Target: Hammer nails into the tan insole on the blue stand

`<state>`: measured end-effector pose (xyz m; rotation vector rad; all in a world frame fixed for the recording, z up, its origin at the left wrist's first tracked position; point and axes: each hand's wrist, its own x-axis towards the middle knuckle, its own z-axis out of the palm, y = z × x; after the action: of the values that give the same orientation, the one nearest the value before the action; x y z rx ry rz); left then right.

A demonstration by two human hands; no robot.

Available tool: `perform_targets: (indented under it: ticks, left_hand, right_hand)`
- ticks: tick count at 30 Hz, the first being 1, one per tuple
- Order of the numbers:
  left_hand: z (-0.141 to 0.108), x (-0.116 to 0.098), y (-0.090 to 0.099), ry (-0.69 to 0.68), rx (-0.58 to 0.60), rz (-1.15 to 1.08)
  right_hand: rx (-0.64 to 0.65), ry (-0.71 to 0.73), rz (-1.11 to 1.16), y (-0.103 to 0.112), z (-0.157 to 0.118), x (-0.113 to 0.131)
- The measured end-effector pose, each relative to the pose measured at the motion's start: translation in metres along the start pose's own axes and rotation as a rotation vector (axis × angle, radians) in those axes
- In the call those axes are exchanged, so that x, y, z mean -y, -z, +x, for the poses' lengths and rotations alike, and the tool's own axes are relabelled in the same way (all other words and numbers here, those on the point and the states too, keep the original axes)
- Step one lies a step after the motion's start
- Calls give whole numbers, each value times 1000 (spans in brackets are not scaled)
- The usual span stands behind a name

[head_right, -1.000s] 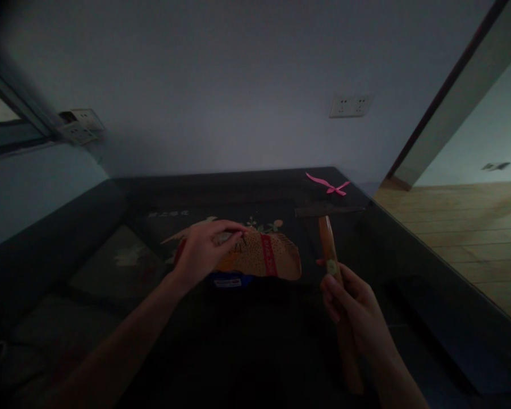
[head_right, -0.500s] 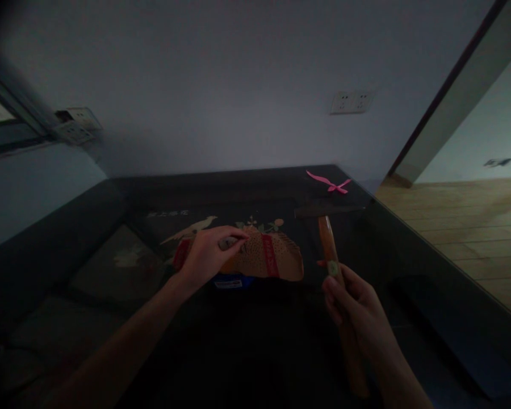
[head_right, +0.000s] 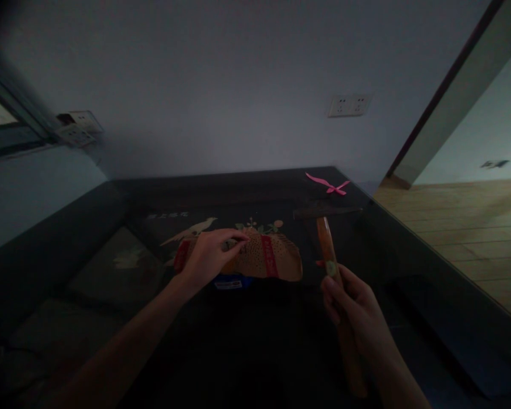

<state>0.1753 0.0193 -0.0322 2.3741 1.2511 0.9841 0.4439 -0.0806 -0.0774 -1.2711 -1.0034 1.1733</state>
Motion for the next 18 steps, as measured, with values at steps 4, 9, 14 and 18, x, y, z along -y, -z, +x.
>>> perform_targets:
  ticks: [4,9,14,18]
  left_hand:
    - [0,0,-2,5,16,29]
    - [-2,1,-5,22,39,71]
    - [-2,-2,-5,78,42,43]
    - [0,-3,-5,125,42,43]
  right_hand:
    - [-3,-10,-9,-1,0,-1]
    - [-7,14,-64,-3,0,-1]
    - [52,93,-326,-8,-4,23]
    - [88,166,-555,-9,-8,52]
